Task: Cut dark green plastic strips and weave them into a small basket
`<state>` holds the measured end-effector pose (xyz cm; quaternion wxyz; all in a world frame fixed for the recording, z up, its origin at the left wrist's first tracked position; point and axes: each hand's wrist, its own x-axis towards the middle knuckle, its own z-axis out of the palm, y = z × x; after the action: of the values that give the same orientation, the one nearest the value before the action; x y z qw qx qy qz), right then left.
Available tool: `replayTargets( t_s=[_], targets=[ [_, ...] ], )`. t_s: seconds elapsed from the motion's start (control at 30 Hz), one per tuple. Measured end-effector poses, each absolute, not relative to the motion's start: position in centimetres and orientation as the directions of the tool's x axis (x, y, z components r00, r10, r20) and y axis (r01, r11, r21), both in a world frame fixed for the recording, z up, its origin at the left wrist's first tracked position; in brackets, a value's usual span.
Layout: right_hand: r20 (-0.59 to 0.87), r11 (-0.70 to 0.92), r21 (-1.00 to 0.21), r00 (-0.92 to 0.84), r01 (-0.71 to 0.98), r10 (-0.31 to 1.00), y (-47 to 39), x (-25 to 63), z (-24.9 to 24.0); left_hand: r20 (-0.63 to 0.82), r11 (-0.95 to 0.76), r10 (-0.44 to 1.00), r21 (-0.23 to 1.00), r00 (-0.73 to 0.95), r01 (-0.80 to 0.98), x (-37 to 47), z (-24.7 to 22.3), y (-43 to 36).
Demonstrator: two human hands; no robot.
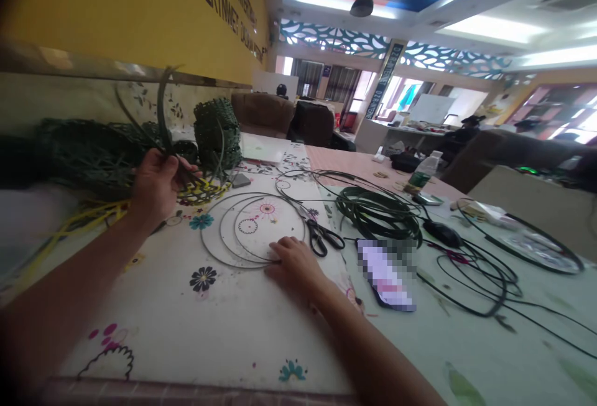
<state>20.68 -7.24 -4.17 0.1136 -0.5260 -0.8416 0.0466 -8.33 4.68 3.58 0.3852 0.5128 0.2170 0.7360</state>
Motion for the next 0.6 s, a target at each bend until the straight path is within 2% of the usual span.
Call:
replayTargets(
  t_s=[0.13,0.23,0.47,0.6],
  targets=[
    [0.063,0.429,-0.057,-0.426,0.902,0.903,-7.3,19.7,-4.3,0.631,-0.584,0.769,0.627,-0.105,-0.515,-7.6,5.0,2.6],
    [0.056,0.428,-0.02,-0.427,0.903,0.903,-7.3,20.0,-3.9,0.61,-0.504,0.791,0.602,-0.051,-0.619,-7.6,5.3,2.2],
    [0.113,0.303,0.02,-0.303,0.953,0.946,-7.2,22.5,-2.6,0.356,-0.183,0.933,0.609,0.06,-0.772,-8.3,3.9,3.5],
    [0.111,0.265,0.067,-0.271,0.962,0.956,-7.1,23.3,-2.3,0.238,-0.101,0.97,0.578,0.049,-0.809,-8.8,3.1,4.3]
  ],
)
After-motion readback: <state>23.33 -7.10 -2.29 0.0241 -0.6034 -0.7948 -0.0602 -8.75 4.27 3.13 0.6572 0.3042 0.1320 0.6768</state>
